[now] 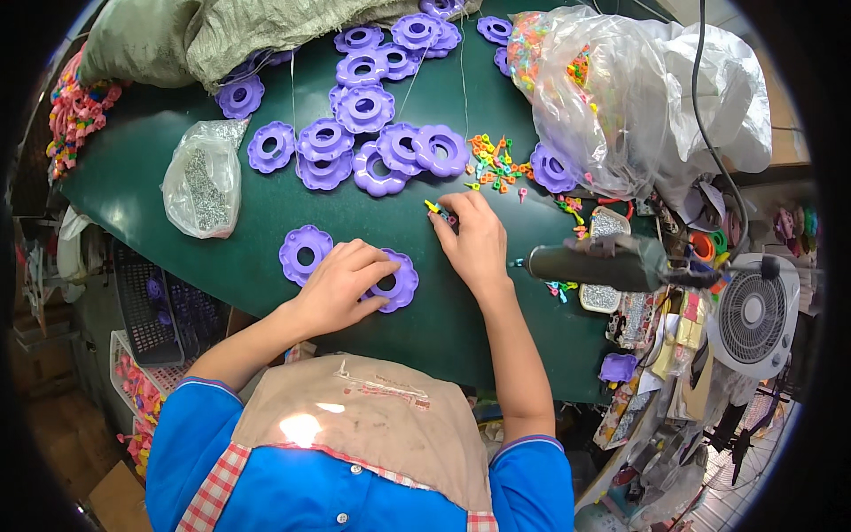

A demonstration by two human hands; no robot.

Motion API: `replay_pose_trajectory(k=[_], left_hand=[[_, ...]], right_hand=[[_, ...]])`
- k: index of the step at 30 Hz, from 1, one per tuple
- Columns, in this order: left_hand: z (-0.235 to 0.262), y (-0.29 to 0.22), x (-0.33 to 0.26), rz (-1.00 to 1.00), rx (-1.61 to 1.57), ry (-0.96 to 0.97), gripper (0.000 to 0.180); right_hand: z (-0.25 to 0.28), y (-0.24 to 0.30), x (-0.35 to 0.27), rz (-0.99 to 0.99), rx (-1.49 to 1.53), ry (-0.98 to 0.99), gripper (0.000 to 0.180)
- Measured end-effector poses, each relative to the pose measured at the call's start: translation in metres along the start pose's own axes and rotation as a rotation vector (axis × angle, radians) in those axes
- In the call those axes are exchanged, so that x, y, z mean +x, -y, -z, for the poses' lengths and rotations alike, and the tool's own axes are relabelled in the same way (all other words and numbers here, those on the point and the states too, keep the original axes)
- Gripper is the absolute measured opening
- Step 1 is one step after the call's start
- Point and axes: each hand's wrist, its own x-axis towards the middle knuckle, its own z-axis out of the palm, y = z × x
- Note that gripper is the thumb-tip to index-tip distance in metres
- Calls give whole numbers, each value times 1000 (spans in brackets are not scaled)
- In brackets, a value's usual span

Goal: The person assembles purple flower-shaped plastic pieces by inserting small colorful plastic components into their centers and securing them with a hot glue gun. They repeatedly pick up pieces, apply glue, and place them on the table.

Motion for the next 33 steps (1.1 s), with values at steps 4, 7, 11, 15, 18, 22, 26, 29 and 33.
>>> replay_pose_trajectory(k=[4,7,11,15,18,22,26,29,33], left_hand=[[0,7,-9,-76,-25,53,54],[6,-12,-4,-20,50,-73,50],[-3,-7,-7,4,72,44,50],[0,6,-6,-236,65,49,49],[4,0,-11,-157,-25,-16,49],[-1,1,-21,-11,-26,-48,55],[-2,8,-21,-88,-16,-54,57],[2,10,-20,-101,-1,-39,56],[4,8,-15,-86,-3,-20,49]], right_hand=[[1,-1,0,14,43,52,17],[1,0,1,6,83,48,17],[5,5,-2,71,44,58,23],[7,1,-3,103,-28,83,25],[9,8,-1,98,-89,108,21],[6,8,7,103,-132,112,16],[22,21,-8,75,74,42,18],[28,32,-43,-163,464,228,18],[21,27,-83,-369,559,289,17]])
